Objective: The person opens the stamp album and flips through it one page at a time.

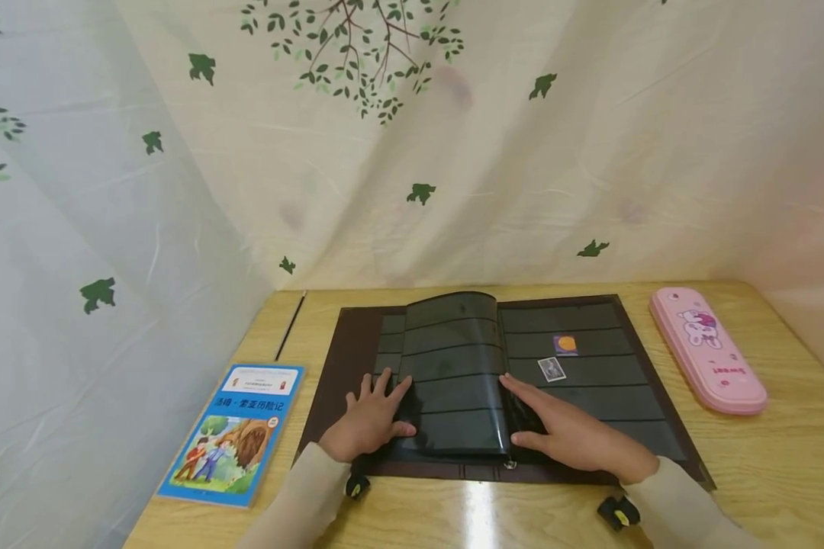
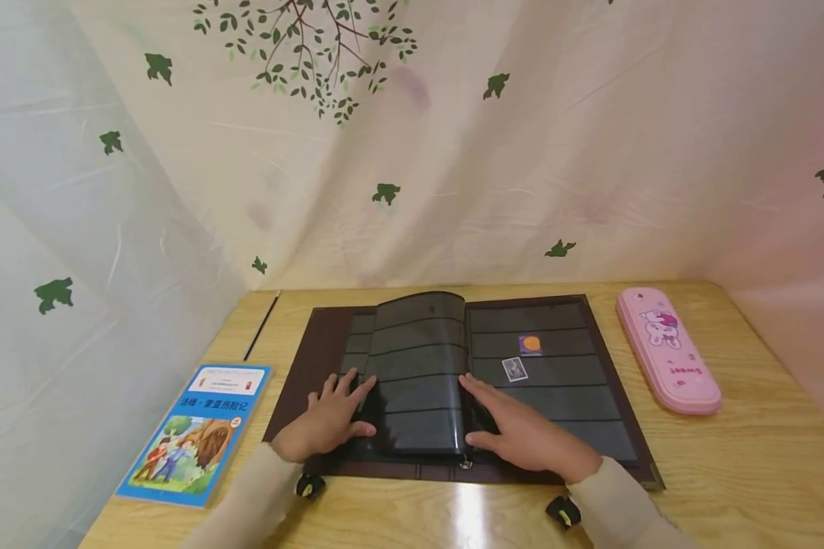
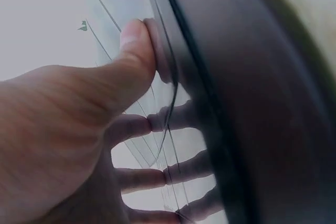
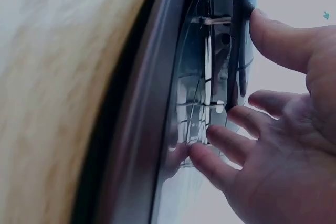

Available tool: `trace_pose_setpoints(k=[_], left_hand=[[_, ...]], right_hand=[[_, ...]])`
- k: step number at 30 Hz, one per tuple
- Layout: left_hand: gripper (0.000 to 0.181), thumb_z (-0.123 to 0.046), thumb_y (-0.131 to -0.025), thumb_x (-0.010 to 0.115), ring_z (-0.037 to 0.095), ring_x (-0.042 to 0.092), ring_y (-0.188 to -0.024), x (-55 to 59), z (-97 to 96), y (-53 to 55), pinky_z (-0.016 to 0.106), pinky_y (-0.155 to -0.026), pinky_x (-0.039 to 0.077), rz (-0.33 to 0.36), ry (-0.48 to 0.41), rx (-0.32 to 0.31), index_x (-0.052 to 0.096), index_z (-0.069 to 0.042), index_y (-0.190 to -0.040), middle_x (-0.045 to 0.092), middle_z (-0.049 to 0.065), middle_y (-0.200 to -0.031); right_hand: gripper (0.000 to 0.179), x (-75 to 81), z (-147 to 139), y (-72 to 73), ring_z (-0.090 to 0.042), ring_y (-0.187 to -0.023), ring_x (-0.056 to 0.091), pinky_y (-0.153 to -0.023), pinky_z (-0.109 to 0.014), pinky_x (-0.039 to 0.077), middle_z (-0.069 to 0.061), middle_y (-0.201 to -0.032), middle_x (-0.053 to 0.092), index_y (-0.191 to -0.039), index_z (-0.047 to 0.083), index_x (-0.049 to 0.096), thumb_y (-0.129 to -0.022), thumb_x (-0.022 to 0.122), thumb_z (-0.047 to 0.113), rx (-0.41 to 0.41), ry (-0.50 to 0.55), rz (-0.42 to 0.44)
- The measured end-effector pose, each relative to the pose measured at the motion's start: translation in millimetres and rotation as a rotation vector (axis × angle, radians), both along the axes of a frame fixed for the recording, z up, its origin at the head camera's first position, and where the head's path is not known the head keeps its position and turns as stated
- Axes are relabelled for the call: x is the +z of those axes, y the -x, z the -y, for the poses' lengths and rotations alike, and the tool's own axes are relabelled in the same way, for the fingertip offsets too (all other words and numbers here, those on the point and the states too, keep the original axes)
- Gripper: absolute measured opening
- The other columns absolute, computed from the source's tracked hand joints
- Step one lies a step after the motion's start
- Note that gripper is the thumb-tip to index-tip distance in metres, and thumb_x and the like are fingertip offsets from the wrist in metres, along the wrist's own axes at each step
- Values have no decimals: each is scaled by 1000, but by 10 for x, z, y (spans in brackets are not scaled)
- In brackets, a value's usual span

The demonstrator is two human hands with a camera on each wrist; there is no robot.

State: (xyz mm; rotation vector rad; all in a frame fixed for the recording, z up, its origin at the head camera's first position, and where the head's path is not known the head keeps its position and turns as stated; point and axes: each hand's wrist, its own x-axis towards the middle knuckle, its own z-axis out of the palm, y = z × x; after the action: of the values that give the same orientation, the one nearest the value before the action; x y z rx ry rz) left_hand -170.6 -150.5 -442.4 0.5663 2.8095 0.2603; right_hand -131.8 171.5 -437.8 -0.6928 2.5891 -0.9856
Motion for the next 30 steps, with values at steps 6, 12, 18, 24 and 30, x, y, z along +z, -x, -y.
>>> trace_pose_setpoints(k=[6,12,18,24,30], left_hand=[[75,-41,-86,64,47,17,-136,55,49,7,69,-96,23,22,-21,2,32,-15,-149,19,18,-153],[72,-34,-87,66,42,19,-137,82,132,28,67,-98,25,27,-25,-20,36,-8,-146,21,17,-153],[71,-31,-87,68,40,19,-138,87,211,26,64,-98,28,46,-51,-59,38,1,-143,21,19,-152],[69,-25,-87,70,37,18,-139,105,265,14,60,-100,29,68,-74,-57,38,5,-141,20,17,-153],[69,-24,-86,71,37,20,-138,135,286,7,61,-99,30,69,-77,-58,39,6,-139,24,18,-151]], right_hand=[[79,38,82,-7,-35,-137,25,-99,-59,31,-7,-155,18,-153,20,18,-91,59,46,-5,4,-46],[76,70,168,39,-39,-138,20,-98,-64,26,-12,-154,22,-152,18,23,-91,58,48,-13,-12,-39],[76,93,150,63,-40,-137,20,-98,-64,26,-13,-153,22,-152,15,24,-92,56,49,0,7,-17],[70,115,-58,64,-46,-136,19,-97,-66,25,-18,-152,23,-149,8,28,-94,56,42,-85,-12,-66],[70,81,-422,0,-57,-127,24,-91,-68,29,-31,-142,32,-142,0,38,-93,57,45,-191,-118,-93]])
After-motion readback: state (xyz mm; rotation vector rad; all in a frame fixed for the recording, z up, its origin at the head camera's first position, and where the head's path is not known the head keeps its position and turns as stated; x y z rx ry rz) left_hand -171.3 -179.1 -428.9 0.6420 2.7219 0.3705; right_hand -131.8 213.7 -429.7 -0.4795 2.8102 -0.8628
